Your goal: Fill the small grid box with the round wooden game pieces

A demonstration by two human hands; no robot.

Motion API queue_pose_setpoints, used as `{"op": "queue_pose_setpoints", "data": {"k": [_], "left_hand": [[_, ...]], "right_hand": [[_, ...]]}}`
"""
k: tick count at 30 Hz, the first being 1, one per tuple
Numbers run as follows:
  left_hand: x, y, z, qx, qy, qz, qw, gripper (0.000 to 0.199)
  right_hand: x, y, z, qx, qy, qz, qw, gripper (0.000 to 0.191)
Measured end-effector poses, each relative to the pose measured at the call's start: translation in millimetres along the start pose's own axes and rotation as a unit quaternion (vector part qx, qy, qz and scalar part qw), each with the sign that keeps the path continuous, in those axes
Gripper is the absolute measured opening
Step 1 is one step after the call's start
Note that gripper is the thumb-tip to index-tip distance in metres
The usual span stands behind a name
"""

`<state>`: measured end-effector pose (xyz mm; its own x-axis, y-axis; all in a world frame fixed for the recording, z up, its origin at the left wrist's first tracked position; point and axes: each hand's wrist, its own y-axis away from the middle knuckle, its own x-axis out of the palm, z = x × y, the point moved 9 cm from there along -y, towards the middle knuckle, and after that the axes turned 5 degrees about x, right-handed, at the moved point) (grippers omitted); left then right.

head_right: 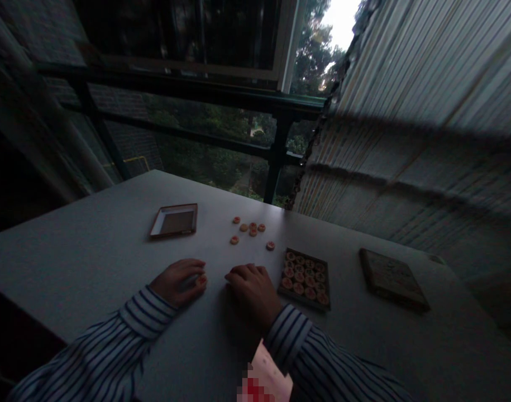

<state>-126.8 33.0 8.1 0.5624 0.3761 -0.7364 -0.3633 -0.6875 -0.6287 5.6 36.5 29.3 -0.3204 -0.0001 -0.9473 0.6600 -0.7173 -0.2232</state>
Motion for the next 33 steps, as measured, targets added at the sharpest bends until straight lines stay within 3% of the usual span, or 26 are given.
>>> {"op": "queue_pose_setpoints", "data": {"k": [10,33], "left_hand": [[-4.1,-1.1,-7.0,0.04,0.001,-0.017,0.999,0.022],[-14.6,-14.5,-23.9,0.08,-0.019,-0.045,0.996,0.022]], "right_hand": [[-4.6,-0.3,-0.8,-0.001,-0.012,-0.023,1.0,0.023],[-49.6,-0.1,-3.2,-0.012,-0.033,-0.095,0.995,0.023]]}}
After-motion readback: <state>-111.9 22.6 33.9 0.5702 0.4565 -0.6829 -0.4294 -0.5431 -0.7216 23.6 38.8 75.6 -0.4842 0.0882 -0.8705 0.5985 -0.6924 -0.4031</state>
